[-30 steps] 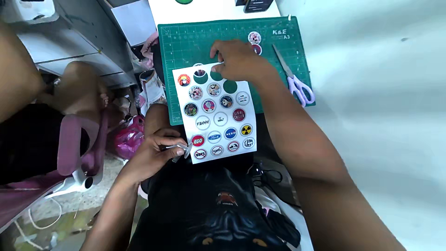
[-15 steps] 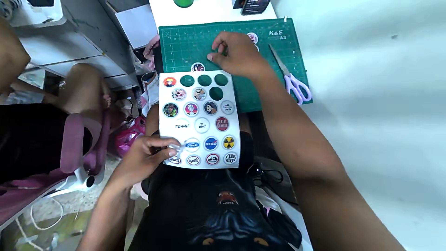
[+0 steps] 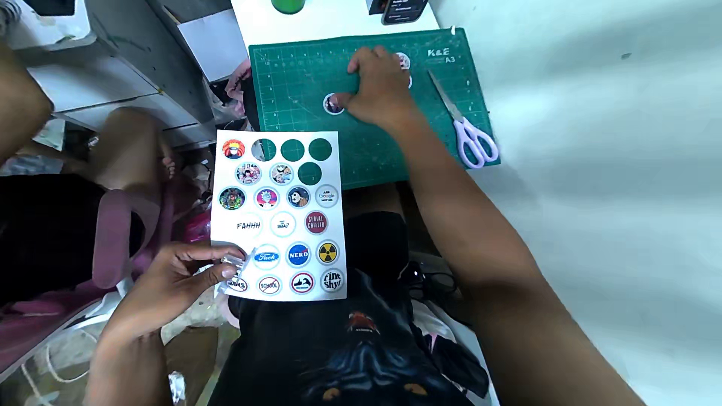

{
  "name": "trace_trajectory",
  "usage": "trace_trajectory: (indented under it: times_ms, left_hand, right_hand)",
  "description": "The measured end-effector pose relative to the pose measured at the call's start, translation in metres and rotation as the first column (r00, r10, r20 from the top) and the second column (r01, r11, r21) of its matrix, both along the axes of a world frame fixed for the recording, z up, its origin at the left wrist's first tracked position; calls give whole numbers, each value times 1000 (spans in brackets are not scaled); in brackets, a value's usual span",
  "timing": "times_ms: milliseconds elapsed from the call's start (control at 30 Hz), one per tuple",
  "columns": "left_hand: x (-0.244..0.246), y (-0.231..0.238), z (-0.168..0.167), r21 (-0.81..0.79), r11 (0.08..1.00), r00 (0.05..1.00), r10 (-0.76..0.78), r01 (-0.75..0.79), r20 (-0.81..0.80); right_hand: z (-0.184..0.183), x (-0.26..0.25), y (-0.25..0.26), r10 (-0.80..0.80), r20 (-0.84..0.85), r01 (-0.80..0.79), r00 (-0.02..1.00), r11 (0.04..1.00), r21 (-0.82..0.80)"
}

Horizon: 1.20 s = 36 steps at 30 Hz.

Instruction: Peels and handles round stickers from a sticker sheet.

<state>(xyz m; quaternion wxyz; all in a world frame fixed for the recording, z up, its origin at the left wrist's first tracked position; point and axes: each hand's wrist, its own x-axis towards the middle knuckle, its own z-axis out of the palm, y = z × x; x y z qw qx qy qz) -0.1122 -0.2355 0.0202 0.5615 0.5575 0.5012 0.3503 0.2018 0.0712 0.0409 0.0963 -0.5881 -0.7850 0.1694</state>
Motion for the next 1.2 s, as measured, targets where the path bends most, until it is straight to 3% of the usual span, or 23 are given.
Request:
trace_trajectory:
  times_ms: [167,300,400,667,867,1033,1200]
  left_hand:
    - [-3,8,6,9,1000,1000,15,-15,9]
    - [3,17,8,47,999,1000,7,-8,21]
    - [11,27,10,67,998,999,7,-10,51]
    - [52,67,20,87,995,995,49,-56,83]
    - [89,91,20,10,996,988,83,-85,134]
    - [115,92,7,-96,980,968,186,-172,168]
    - [127,89,3,-125,969,942,238,-214,236]
  right_hand:
    - [4,14,4,33,-24,-32,999,999,43]
    - [-7,23,-6,279,-42,-272,959,955,119]
    - [-16,42,-21,378,95,-390,921,903,183]
    - [-24,86,-38,190,259,-255,947,935,246]
    - [-18,104,-32,92,201,-136,975,967,215]
    - [-12,90,-54,156,24,-157,988,964,213]
    - [-28,69,-76,295,32,-296,955,939,174]
